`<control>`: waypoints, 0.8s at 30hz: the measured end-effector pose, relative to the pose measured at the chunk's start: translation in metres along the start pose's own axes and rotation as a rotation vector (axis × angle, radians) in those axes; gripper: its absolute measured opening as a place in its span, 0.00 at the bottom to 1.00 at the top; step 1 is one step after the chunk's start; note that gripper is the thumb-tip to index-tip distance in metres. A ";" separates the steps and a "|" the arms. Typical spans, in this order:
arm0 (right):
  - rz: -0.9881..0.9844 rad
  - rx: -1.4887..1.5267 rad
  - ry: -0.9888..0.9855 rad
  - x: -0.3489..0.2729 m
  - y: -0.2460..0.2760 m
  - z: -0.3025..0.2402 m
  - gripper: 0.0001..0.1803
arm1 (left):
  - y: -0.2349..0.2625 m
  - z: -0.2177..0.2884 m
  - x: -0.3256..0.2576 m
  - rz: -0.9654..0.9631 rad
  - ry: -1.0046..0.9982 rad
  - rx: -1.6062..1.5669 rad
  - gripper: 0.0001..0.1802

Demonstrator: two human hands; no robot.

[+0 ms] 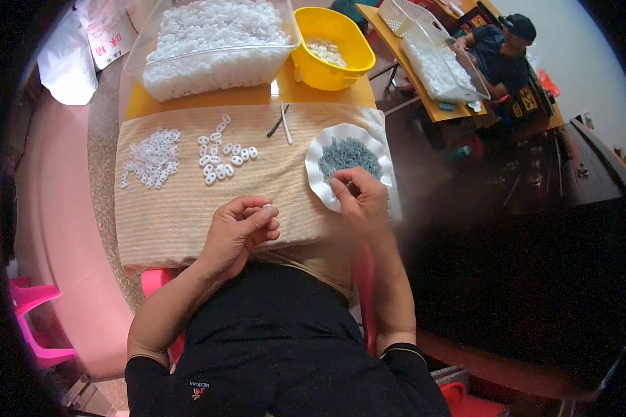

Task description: Assembling small white plastic parts by inserting grey components into them using fingers.

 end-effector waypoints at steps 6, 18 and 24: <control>-0.017 -0.254 0.227 0.004 0.001 -0.009 0.05 | 0.000 -0.002 0.002 -0.016 0.004 0.027 0.10; -0.088 -0.535 0.188 0.039 -0.003 0.001 0.06 | 0.005 -0.006 0.005 0.012 -0.004 0.056 0.07; -0.080 -0.624 0.147 0.070 -0.002 0.023 0.09 | 0.003 -0.010 0.005 0.015 0.016 0.071 0.05</control>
Point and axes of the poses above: each hand's wrist, its own x-axis towards the middle knuckle, its own y-axis out of the back of the hand, z = x × y, the point moved 10 cm from there along x, towards the middle knuckle, and after that the axes turned 6 degrees about y, right-handed, at the moved point
